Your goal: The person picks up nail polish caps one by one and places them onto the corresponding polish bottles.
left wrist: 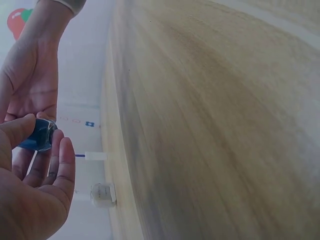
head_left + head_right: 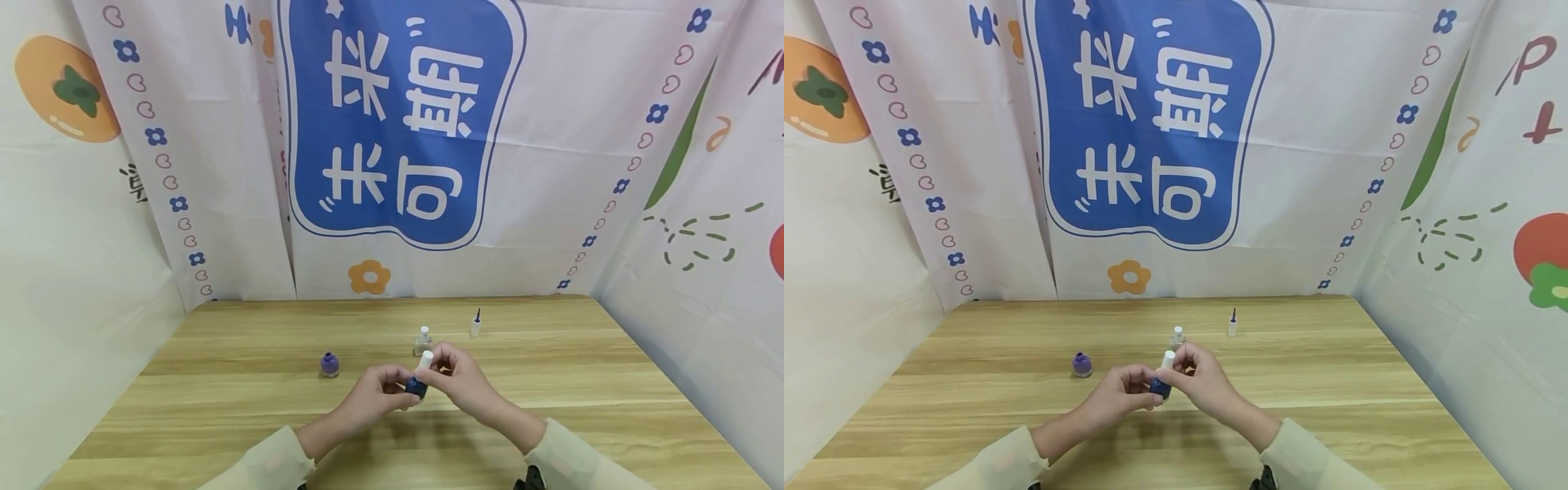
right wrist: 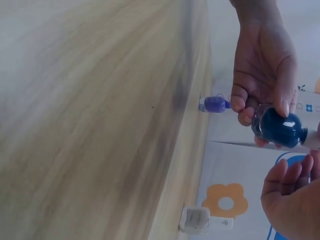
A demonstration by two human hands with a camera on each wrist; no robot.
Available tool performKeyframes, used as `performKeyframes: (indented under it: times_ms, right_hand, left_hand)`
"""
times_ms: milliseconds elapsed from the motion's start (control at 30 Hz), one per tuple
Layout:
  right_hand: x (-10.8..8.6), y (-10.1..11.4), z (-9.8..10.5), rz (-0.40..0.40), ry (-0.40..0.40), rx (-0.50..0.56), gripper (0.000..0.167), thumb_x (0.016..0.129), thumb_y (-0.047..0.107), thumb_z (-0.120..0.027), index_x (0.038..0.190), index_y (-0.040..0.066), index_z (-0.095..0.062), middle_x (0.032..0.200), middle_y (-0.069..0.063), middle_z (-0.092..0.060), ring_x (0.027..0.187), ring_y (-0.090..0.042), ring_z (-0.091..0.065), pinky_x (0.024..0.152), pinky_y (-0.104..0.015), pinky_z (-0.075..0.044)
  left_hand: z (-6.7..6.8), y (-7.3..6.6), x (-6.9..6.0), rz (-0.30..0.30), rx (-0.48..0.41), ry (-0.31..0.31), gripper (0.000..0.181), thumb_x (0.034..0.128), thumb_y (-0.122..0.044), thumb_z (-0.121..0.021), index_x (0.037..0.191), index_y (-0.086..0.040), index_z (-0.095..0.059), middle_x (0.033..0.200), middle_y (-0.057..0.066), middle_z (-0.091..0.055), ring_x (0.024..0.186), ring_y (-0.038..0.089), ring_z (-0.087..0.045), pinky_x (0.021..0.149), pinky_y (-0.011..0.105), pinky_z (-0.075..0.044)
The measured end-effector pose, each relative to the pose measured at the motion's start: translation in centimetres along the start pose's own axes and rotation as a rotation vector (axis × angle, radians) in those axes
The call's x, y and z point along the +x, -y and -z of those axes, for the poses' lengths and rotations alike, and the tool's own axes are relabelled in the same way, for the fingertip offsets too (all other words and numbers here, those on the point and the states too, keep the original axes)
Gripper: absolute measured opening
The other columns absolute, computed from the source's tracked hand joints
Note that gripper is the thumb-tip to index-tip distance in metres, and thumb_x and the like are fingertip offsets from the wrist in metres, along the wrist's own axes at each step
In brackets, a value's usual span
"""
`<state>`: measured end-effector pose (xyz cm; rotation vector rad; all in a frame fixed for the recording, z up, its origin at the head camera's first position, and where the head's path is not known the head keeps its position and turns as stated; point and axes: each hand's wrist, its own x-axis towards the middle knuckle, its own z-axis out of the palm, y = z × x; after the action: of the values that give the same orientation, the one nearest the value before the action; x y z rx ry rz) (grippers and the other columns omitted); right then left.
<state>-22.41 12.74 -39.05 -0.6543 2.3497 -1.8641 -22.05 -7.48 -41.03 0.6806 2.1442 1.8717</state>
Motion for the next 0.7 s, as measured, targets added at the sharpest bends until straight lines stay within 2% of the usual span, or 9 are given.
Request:
performKeyframes:
  times_ms: [133,333,533,700]
  right_hand:
    - [0.1,0.1,0.8,0.012,0.059,0.0,0.022,0.091,0.019,-0.071,0.102,0.003,-0.059,0.09,-0.006,-0.055,0.085,-0.019,-0.051,0.073,-0.027,-0.049]
    - [0.6,0.7,2.3,0.075,0.215,-0.018,0.032,0.094,0.013,-0.065,0.123,0.0,-0.06,0.098,-0.009,-0.055,0.09,-0.02,-0.05,0.073,-0.025,-0.049]
    - [1.0,1.0,2.8,0.094,0.302,-0.024,0.033,0.097,0.01,-0.06,0.128,-0.001,-0.059,0.098,-0.01,-0.057,0.088,-0.019,-0.05,0.07,-0.024,-0.046]
    - [1.0,1.1,2.7,0.074,0.333,-0.038,0.035,0.098,0.013,-0.058,0.132,0.001,-0.057,0.101,-0.009,-0.059,0.087,-0.018,-0.052,0.07,-0.025,-0.046]
  left_hand:
    - [0.1,-0.2,0.0,0.008,-0.007,0.0,0.024,0.0858,-0.005,-0.072,0.108,0.004,-0.066,0.098,0.008,-0.067,0.081,0.018,-0.063,0.069,0.023,-0.054]
    - [0.3,-0.5,0.0,0.019,-0.012,0.001,0.024,0.0862,-0.005,-0.072,0.108,0.003,-0.066,0.098,0.007,-0.067,0.081,0.018,-0.063,0.07,0.025,-0.055]
    - [0.4,-0.5,-0.1,0.015,-0.006,0.002,0.024,0.0853,-0.005,-0.073,0.107,0.004,-0.066,0.096,0.008,-0.067,0.08,0.018,-0.063,0.07,0.025,-0.055]
    - [0.3,-0.4,0.0,0.013,-0.012,0.015,0.024,0.0862,-0.005,-0.072,0.108,0.005,-0.065,0.096,0.008,-0.067,0.082,0.019,-0.064,0.07,0.025,-0.055]
